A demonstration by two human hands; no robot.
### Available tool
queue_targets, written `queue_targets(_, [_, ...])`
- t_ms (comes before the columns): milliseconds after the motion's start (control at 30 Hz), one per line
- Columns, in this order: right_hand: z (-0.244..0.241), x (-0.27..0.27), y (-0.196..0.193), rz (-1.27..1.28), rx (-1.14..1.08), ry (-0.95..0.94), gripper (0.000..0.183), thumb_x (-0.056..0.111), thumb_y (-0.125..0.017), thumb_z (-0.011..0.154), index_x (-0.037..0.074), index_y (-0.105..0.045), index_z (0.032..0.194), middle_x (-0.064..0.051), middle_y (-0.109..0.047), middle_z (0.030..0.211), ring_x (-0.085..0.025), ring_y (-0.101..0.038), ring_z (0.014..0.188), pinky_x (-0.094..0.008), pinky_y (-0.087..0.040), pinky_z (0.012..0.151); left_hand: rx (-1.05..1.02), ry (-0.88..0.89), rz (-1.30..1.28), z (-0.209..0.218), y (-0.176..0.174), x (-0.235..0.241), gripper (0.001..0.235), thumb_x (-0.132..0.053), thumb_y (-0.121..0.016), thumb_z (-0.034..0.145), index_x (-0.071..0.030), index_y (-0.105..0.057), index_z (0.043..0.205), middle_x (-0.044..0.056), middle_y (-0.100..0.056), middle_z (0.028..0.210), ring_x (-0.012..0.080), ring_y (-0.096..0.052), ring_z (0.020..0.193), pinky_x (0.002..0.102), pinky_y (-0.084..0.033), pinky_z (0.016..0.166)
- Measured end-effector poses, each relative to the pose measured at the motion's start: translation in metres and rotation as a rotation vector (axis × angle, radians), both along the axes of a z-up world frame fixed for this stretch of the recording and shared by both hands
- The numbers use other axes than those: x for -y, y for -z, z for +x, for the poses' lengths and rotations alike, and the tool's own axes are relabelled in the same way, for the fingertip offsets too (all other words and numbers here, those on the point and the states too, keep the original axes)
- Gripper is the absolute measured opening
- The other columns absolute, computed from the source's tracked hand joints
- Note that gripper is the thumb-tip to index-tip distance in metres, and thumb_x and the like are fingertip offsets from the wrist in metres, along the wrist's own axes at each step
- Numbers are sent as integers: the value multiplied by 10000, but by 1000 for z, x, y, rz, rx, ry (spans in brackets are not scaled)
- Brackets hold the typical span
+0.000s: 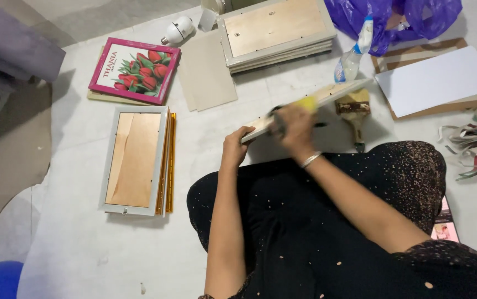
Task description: Wiping down picture frames with a cloth and applying a coating with a brush.
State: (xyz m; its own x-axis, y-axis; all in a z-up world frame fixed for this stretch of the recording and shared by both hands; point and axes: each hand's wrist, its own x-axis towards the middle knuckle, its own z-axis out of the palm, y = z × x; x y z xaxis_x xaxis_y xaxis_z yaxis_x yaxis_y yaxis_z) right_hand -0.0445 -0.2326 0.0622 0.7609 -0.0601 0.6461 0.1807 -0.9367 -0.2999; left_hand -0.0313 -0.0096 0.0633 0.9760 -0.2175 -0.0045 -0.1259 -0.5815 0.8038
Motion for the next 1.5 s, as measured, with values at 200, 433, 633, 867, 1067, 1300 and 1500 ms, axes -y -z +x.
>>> queue_targets(200, [-3, -36, 71, -115, -289, -181, 723, 230, -599, 770, 375, -483, 1469, 48, -398, 1536, -292, -360, 1353, -558, -376, 1035, -9, 2, -35, 3, -15, -7, 262, -91, -726, 900, -214, -745, 1131, 110, -772, 1009, 402, -693, 1059, 513, -531, 965])
queue_targets(433, [11, 119, 45, -112, -120, -16, 516, 227, -643, 819, 316, -592, 1325, -29, -535, 1319, -280, -468, 1287, -519, -297, 1046, -84, 45, -127, 9, -15, -6, 319, -117, -792, 834, -239, -771, 1128, 82, -781, 1039, 369, -701, 1084, 487, -523, 980])
queue_targets(633, [26, 116, 20, -24, 109, 259, 223, 327, -626, 1029, 195, -604, 1208, -68, -509, 1210, -336, -490, 1154, -514, -373, 978, -84, 24, -101, 8, -19, -2, 302, -153, -809, 845, -246, -768, 1129, 69, -782, 1027, 348, -707, 1075, 482, -528, 978])
queue_targets(867, [-5, -78, 56, -193, -77, -90, 622, 126, -583, 763, 414, -559, 1314, -39, -501, 1342, -329, -445, 1201, -501, -309, 870, -73, 19, 107, 8, -36, 2, 341, -23, -702, 880, -186, -736, 1178, 140, -770, 1027, 412, -690, 1081, 518, -524, 997])
queue_targets(1067, [-1, -12, 55, -320, 21, -278, 739, 22, -475, 885, 551, -525, 1399, 36, -523, 1449, -193, -410, 1366, -424, -182, 1010, -79, 45, 93, 17, -27, -4, 305, -48, -758, 826, -182, -749, 1100, 104, -772, 1002, 399, -693, 1074, 526, -524, 971])
queue_targets(1300, [24, 177, 83, -292, -66, 46, 573, 11, -535, 820, 403, -676, 1213, 21, -572, 1418, -244, -444, 1391, -444, -174, 1151, -150, 60, 48, 18, -33, -4, 285, -155, -805, 827, -228, -768, 1099, 88, -775, 1015, 367, -698, 1076, 498, -524, 981])
queue_targets(1500, [11, 80, 17, -47, 29, 201, 549, 63, -774, 665, 237, -614, 1161, -90, -589, 1258, -370, -516, 1252, -582, -310, 1037, -146, 8, 69, 27, -21, 0, 291, -136, -812, 817, -241, -780, 1086, 74, -778, 992, 340, -712, 1050, 482, -534, 973])
